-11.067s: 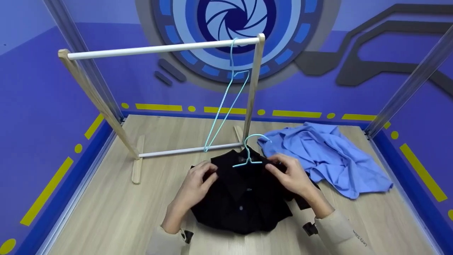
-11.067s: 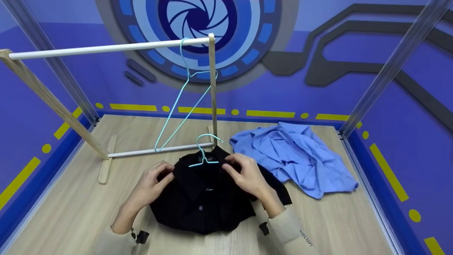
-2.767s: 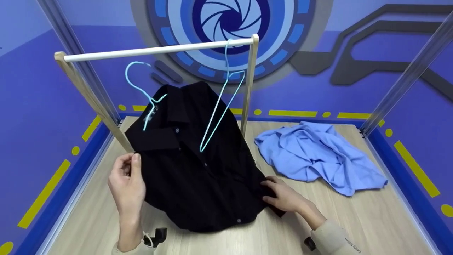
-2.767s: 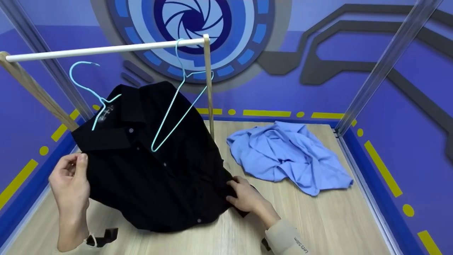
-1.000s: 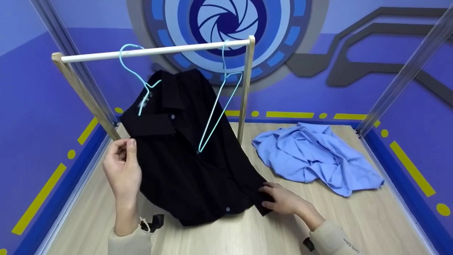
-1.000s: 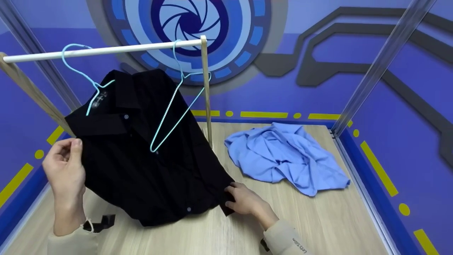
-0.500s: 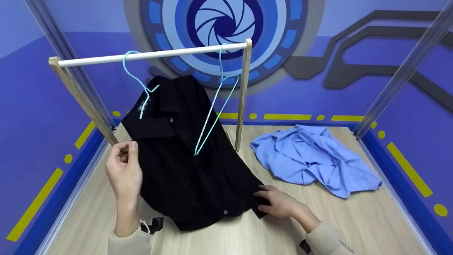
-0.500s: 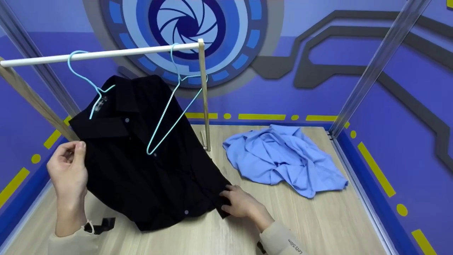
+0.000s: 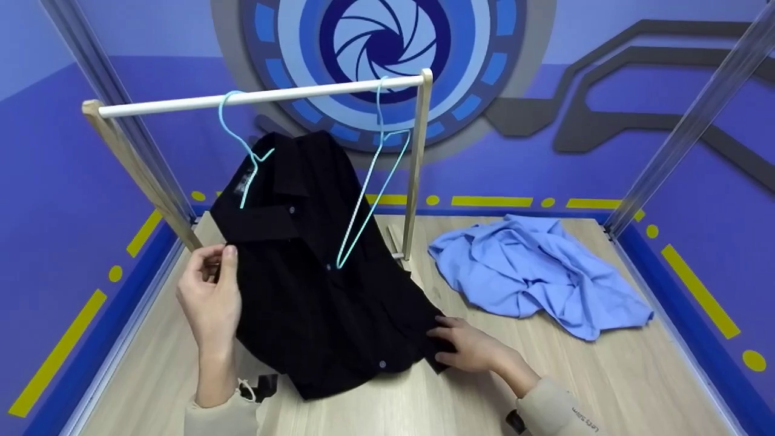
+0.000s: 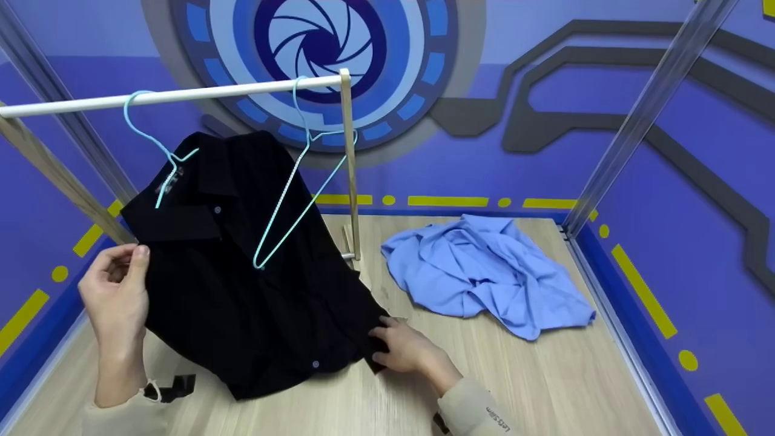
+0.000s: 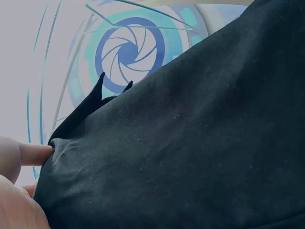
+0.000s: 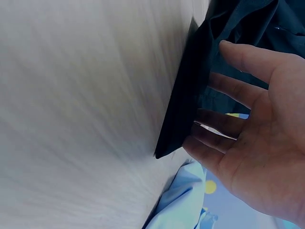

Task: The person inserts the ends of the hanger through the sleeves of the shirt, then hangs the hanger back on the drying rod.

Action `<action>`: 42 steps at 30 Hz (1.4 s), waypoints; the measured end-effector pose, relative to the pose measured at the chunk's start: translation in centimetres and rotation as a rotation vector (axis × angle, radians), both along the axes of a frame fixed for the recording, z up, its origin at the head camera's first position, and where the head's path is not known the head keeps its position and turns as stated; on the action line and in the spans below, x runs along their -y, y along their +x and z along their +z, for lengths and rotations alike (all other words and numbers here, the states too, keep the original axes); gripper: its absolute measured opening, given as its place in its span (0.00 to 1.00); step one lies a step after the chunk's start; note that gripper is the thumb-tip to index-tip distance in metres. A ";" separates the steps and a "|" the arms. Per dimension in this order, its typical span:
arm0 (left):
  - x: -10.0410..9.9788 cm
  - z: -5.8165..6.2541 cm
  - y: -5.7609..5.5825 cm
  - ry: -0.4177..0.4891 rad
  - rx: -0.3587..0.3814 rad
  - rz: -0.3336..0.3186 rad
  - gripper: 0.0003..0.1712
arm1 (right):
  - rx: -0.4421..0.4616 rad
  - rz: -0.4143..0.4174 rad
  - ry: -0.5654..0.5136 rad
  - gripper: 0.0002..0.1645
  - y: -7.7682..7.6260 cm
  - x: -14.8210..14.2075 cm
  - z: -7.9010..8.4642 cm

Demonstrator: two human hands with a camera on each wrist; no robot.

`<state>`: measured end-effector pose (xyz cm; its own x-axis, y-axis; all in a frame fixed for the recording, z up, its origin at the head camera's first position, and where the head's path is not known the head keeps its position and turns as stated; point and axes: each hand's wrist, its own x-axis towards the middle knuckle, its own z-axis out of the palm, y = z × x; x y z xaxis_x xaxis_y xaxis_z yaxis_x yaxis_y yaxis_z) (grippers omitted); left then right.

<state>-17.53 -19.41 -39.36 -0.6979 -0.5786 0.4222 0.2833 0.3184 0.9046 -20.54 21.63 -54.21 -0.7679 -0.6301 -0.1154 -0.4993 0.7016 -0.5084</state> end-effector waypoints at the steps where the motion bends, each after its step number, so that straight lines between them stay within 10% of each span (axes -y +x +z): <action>1: 0.1 0.0 0.1 -0.011 0.012 0.008 0.15 | -0.001 0.002 -0.001 0.28 0.0 0.1 0.0; 8: 0.1 -0.6 0.3 -0.196 0.041 0.121 0.15 | 0.003 0.005 -0.001 0.29 -0.1 0.7 -0.2; 21: -1.2 -1.1 0.7 -0.450 -0.237 0.263 0.18 | -0.001 0.039 0.003 0.29 -0.3 1.7 -0.3; 42: -4.7 -4.8 1.1 -0.488 -0.360 0.004 0.07 | -0.141 0.030 -0.220 0.25 -1.9 -1.9 0.7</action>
<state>-16.46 -14.70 -44.19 -0.4600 -0.2603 0.8489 0.5428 0.6742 0.5009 -22.40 23.50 -53.54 -0.7475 -0.6506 0.1339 -0.5948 0.5659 -0.5709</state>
